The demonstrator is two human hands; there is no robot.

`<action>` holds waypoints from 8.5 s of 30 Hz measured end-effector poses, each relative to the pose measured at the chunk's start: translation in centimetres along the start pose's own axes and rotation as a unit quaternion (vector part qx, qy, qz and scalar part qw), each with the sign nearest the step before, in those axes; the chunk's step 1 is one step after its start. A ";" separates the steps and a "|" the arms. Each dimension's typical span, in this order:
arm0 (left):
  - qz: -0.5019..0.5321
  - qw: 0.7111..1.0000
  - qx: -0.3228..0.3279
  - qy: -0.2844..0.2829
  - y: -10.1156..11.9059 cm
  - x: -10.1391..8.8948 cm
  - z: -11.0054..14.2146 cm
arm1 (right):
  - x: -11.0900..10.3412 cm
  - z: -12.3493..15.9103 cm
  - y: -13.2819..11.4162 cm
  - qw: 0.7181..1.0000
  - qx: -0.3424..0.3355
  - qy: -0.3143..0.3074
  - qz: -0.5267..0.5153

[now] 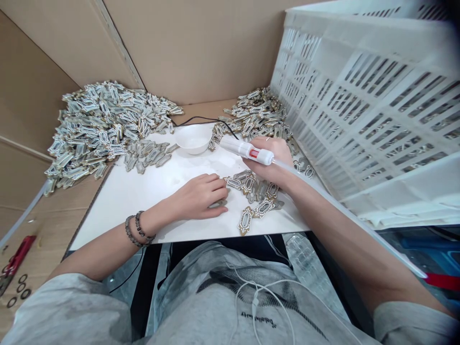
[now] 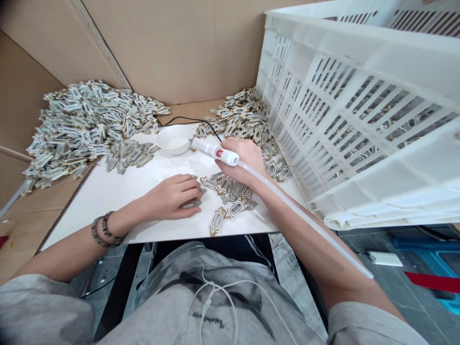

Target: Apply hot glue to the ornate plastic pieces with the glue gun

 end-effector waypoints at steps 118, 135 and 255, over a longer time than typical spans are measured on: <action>0.192 0.869 -0.440 0.124 -8.4 -1.4 1.3 | 0.0 -0.1 0.0 1.000 0.017 -0.008 0.024; 0.315 0.783 -0.511 0.161 -8.0 -0.8 2.1 | -0.1 -0.1 -0.1 0.999 0.023 -0.015 0.044; 0.223 0.918 -0.327 -0.025 -7.0 -4.3 2.5 | 0.0 -0.1 -0.2 0.997 0.032 -0.040 0.052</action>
Point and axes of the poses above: each hand's wrist, its own z-axis away from the middle knuckle, its own x-axis out of the palm, y = z × x, the point moved 5 cm from there along -z, towards the middle knuckle, and after that the axes turned 11 degrees about y, right-handed, at the moved point
